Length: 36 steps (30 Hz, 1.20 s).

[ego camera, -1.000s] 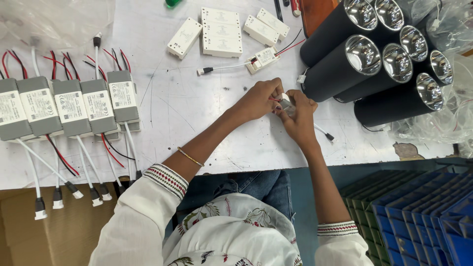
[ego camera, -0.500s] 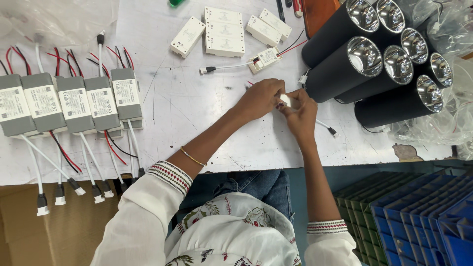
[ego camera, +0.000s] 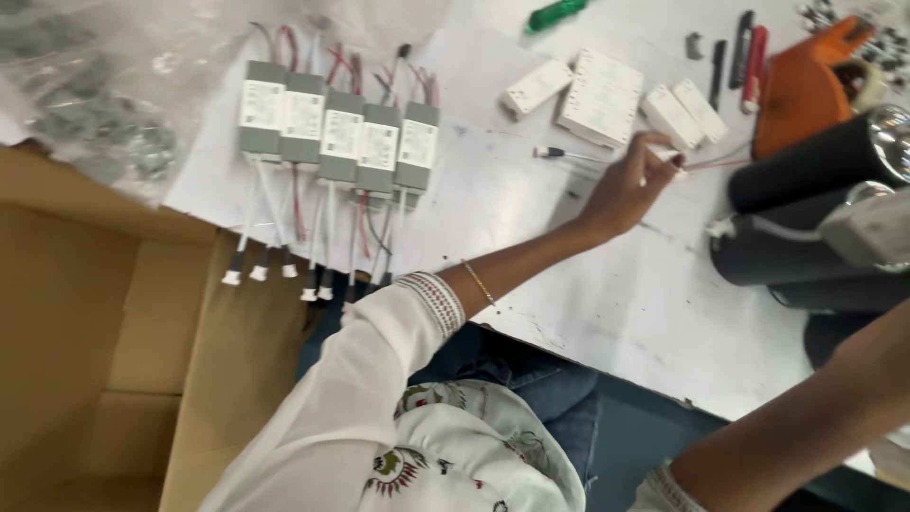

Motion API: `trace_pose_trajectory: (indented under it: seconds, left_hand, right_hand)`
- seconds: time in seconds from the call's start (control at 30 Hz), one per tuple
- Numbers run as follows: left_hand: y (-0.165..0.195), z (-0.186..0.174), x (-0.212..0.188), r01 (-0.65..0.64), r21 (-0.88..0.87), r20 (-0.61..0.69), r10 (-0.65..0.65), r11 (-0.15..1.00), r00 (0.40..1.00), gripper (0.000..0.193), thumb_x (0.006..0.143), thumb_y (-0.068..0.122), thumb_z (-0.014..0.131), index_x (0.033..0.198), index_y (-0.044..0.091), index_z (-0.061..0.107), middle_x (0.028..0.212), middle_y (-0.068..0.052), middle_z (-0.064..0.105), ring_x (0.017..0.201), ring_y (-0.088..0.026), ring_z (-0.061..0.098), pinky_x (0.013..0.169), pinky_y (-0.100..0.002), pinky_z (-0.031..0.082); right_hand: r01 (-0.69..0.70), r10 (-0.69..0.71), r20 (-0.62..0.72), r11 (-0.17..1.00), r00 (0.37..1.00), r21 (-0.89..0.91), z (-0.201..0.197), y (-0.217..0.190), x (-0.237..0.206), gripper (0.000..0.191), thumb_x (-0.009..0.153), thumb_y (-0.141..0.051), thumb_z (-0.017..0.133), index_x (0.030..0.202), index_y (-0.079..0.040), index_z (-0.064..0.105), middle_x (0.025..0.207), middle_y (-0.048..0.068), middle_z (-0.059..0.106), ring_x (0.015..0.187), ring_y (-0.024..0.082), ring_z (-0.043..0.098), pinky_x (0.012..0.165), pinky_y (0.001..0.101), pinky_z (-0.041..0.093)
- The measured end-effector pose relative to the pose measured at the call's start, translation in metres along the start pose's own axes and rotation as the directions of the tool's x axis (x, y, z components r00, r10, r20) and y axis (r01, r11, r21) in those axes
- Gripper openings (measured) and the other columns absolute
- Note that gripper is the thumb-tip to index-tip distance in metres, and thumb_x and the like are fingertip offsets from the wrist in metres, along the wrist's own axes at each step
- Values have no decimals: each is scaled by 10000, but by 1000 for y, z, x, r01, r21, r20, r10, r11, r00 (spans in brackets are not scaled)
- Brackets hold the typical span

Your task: The person sits at a workbench assembling LED driver modules. They pick up small driver boards and connector blocks, join the wires and connectors to the boards by hand, and set the completed assemblies aside on the table.

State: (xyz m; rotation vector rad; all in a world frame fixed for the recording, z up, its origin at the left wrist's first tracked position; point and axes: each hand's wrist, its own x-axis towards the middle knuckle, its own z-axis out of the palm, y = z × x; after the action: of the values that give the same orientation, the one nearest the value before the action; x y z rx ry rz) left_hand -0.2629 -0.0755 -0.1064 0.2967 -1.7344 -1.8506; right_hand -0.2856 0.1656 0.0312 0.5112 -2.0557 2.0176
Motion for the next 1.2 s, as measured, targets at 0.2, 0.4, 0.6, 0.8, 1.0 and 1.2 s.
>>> trace_pose_trajectory:
  seconds: [0.2,0.4,0.6,0.8,1.0,1.2]
  left_hand:
    - [-2,-1,-4,135,145,119,-153,980,981,425,1021,444,518,1265,96,536,685,-126,676,622,-248,682,623,-409,533]
    - [6,-1,-4,36,195,119,-60,980,991,354,1012,409,534,1174,97,570,670,-119,672,615,-272,689,612,-432,525]
    - [19,-9,-7,18,230,107,-44,973,993,304,1004,376,545,1114,97,597,708,-120,698,647,-286,711,634,-443,537]
    - [18,-14,-7,-40,227,58,27,973,998,260,997,342,557,1054,97,623,746,-122,723,679,-300,733,655,-454,549]
    - [24,-24,-8,136,301,-133,-100,944,986,408,1015,242,565,1354,72,413,877,-195,742,858,-372,723,759,-502,529]
    - [43,-31,-6,-129,172,-337,181,977,924,295,989,132,542,1272,77,481,867,-91,613,787,-266,653,722,-434,514]
  right_hand:
    - [86,-204,569,970,797,227,204,-27,-18,426,900,25,649,1299,-57,524,1316,60,574,1266,138,589,976,315,592]
    - [-502,122,878,852,462,146,375,-22,-99,223,970,-149,653,1040,45,736,1150,98,765,786,147,727,738,313,641]
    - [-97,179,862,984,474,-150,401,-26,-123,303,967,-291,705,998,1,777,792,68,774,615,113,739,596,278,632]
    - [289,-129,678,949,724,-128,351,16,-59,150,996,-158,695,1072,-49,763,988,97,755,746,172,704,601,307,558]
    - [585,-420,442,730,793,-355,253,60,41,146,999,-89,741,1125,-16,746,1091,155,737,925,303,712,820,390,558]
    - [657,-385,550,582,741,-479,216,77,42,338,980,-150,749,1284,-14,688,1309,243,641,1214,428,594,1010,498,454]
